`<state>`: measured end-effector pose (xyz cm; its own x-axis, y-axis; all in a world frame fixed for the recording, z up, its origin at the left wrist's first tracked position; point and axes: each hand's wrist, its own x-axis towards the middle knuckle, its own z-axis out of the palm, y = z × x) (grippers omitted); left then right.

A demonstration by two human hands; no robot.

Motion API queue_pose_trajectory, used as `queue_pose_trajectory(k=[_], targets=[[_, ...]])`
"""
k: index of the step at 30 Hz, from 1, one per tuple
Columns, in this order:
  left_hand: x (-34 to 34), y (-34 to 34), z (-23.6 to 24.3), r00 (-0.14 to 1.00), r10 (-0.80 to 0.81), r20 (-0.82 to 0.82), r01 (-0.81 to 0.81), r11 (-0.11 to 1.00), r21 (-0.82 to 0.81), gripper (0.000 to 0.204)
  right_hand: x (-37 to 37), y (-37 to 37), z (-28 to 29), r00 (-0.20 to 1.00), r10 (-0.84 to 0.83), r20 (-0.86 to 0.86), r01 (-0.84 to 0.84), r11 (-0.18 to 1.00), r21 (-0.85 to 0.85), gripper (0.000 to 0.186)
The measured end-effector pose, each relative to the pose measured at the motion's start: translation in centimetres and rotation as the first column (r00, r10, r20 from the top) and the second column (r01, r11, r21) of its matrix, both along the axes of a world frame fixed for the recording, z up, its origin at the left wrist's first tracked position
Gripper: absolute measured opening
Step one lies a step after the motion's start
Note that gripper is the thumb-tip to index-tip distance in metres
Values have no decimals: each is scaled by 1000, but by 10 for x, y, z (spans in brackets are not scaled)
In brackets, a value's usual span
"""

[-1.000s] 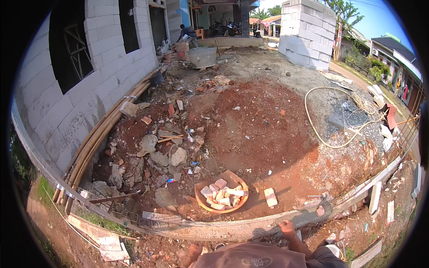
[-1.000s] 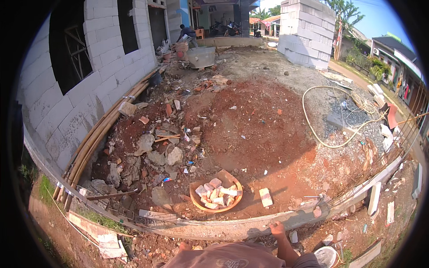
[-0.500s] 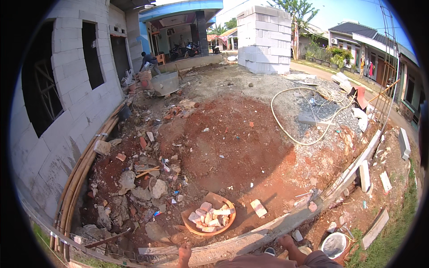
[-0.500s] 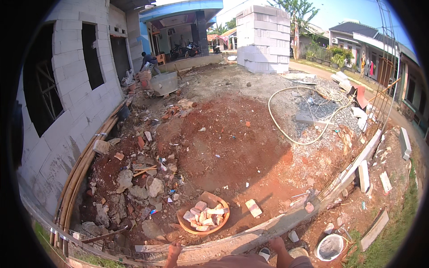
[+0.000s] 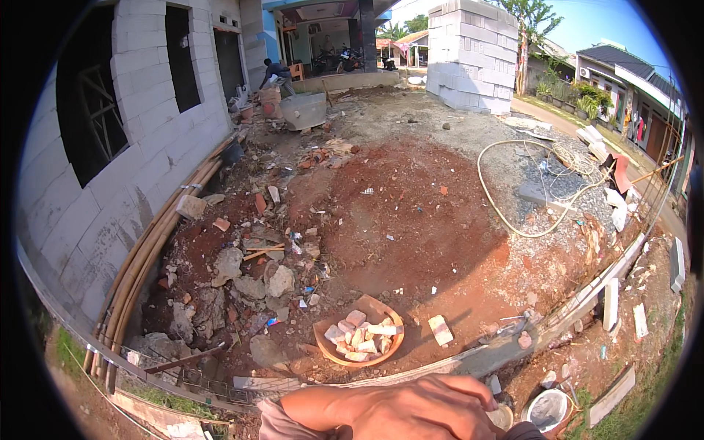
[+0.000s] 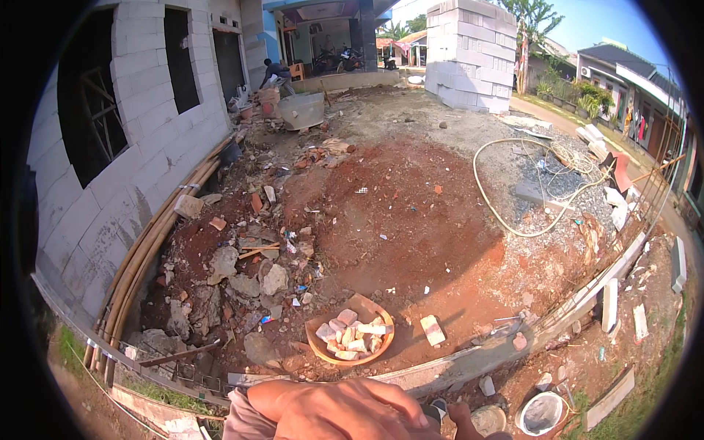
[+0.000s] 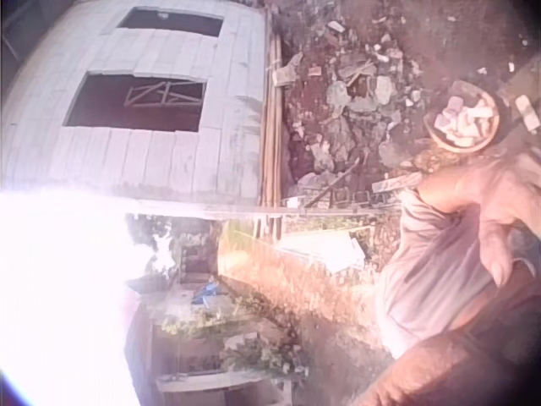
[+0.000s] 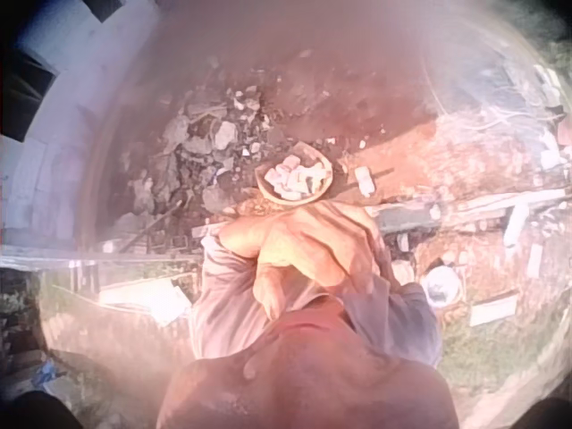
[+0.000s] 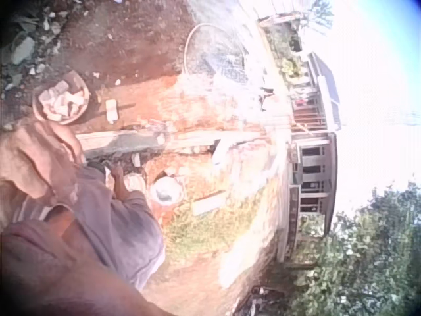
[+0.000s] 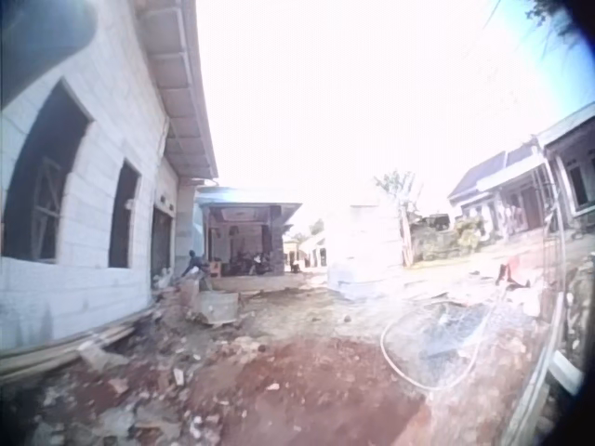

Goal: The person lays bricks along a foundation trench, applying mortar with a trowel and adjusting brick positions. The person also carries a large white block and places it on the wall.

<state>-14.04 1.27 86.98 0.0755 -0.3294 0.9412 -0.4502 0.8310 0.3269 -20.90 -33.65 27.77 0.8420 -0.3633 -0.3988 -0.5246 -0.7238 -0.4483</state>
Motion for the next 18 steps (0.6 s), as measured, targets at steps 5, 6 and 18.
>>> queue_pose_trajectory(k=[5, 6, 18], targets=[[-17, -52, -4, 984, -175, -10, 169, 959, -229, 47, 0, 7, -5, 998, -14, -58, 15, 1000, 14, 45], [-14, -64, -12, 984, -176, 3, 171, 953, -252, 46, 3, -5, -3, 998, -6, -61, 7, 1000, 11, 45], [4, -190, -15, 977, -186, -108, 147, 942, -301, 54, 70, -73, 12, 994, 110, -5, -108, 986, 126, 47]])
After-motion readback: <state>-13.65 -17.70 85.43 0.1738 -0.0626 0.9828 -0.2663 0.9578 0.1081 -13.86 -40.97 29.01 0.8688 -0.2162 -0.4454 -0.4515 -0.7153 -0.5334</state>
